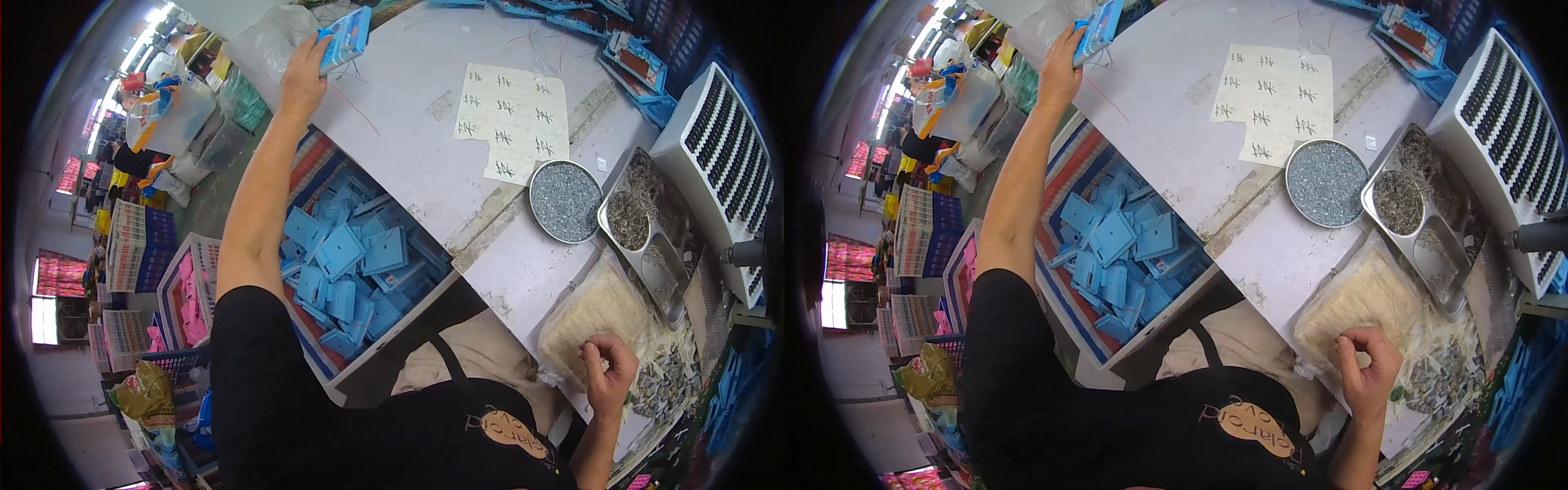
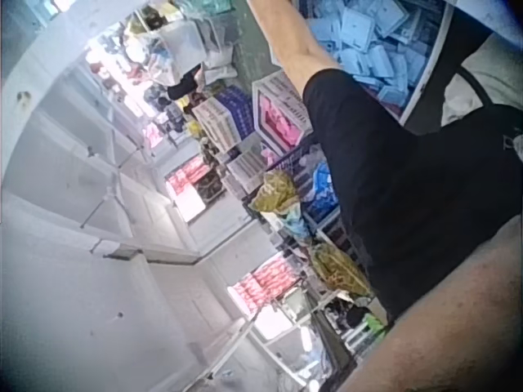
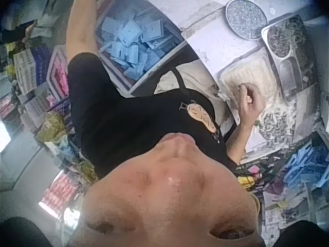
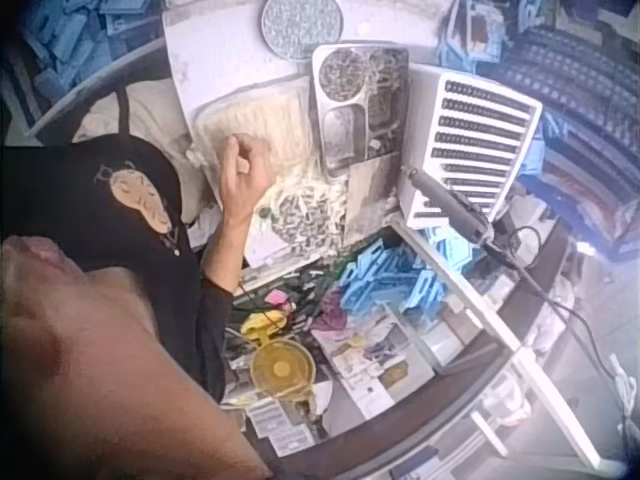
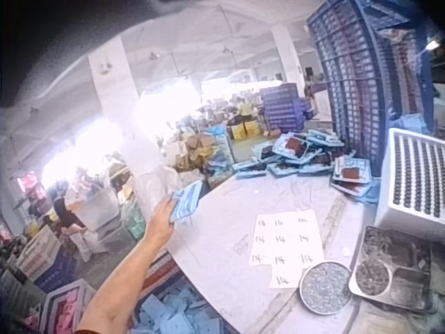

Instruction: Assemble electronic components into a blue plastic housing using a soldering iron and an electric screwdriver.

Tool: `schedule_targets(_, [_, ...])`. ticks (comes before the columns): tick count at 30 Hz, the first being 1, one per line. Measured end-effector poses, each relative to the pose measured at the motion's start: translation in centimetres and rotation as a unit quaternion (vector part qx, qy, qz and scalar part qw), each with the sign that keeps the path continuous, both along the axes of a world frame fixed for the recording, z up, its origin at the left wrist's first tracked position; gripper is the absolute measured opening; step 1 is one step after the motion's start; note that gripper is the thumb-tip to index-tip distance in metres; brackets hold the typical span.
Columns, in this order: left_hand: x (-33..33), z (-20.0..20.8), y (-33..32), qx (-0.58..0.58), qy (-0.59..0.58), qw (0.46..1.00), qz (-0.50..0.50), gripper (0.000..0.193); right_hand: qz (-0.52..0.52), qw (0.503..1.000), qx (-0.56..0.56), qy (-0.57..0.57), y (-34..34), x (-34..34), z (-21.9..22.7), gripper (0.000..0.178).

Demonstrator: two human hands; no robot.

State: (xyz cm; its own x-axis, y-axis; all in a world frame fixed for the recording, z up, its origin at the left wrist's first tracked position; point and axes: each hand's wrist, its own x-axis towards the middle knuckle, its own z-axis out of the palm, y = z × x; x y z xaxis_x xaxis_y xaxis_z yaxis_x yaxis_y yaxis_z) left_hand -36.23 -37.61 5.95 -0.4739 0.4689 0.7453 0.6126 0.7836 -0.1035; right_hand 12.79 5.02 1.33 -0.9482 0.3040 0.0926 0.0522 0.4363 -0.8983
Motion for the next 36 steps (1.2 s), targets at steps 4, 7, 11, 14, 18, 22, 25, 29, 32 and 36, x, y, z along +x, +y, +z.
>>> schedule_targets(4, [3.2,1.0,1.8,0.232,-0.175,0.956,0.051,0.046,-0.012,1.000,-0.020,0.002,0.3,1.1,-0.3,0.003])
schedule_targets(7, [9.5,-0.5,7.3,0.491,-0.485,0.701,-0.179,0.033,-0.049,0.996,-0.072,-0.010,0.4,1.6,-0.6,0.004])
schedule_targets(11, [23.2,-1.7,16.0,0.499,-0.728,0.420,-0.213,0.045,-0.084,0.982,-0.168,-0.018,0.8,0.7,0.2,0.018])
schedule_targets(14, [30.0,-3.6,19.9,0.464,-0.818,0.267,-0.209,0.048,-0.047,0.970,-0.239,-0.009,1.0,0.0,0.6,0.039])
schedule_targets(18, [34.6,-5.3,25.0,0.436,-0.857,0.175,-0.211,0.046,-0.086,0.958,-0.268,-0.053,1.9,2.5,0.7,0.036])
schedule_targets(22, [35.7,-7.2,28.2,0.342,-0.796,0.398,-0.300,0.028,-0.134,0.978,-0.151,-0.051,2.6,5.9,-1.6,0.032])
schedule_targets(25, [34.5,-5.1,28.0,-0.080,-0.619,0.755,-0.204,0.025,-0.163,0.986,-0.005,-0.029,2.5,7.3,-2.1,0.027])
schedule_targets(29, [34.9,-5.5,27.9,-0.045,-0.547,0.786,-0.285,0.036,-0.190,0.974,0.121,-0.023,2.5,7.8,-2.8,0.020])
schedule_targets(32, [35.2,-4.2,27.7,-0.056,-0.604,0.726,-0.323,0.032,-0.178,0.970,0.167,-0.012,2.6,6.5,-3.5,0.015])
schedule_targets(36, [35.8,-4.2,26.6,-0.050,-0.634,0.685,-0.357,0.024,-0.135,0.971,0.189,-0.050,3.2,5.7,-3.3,0.012])
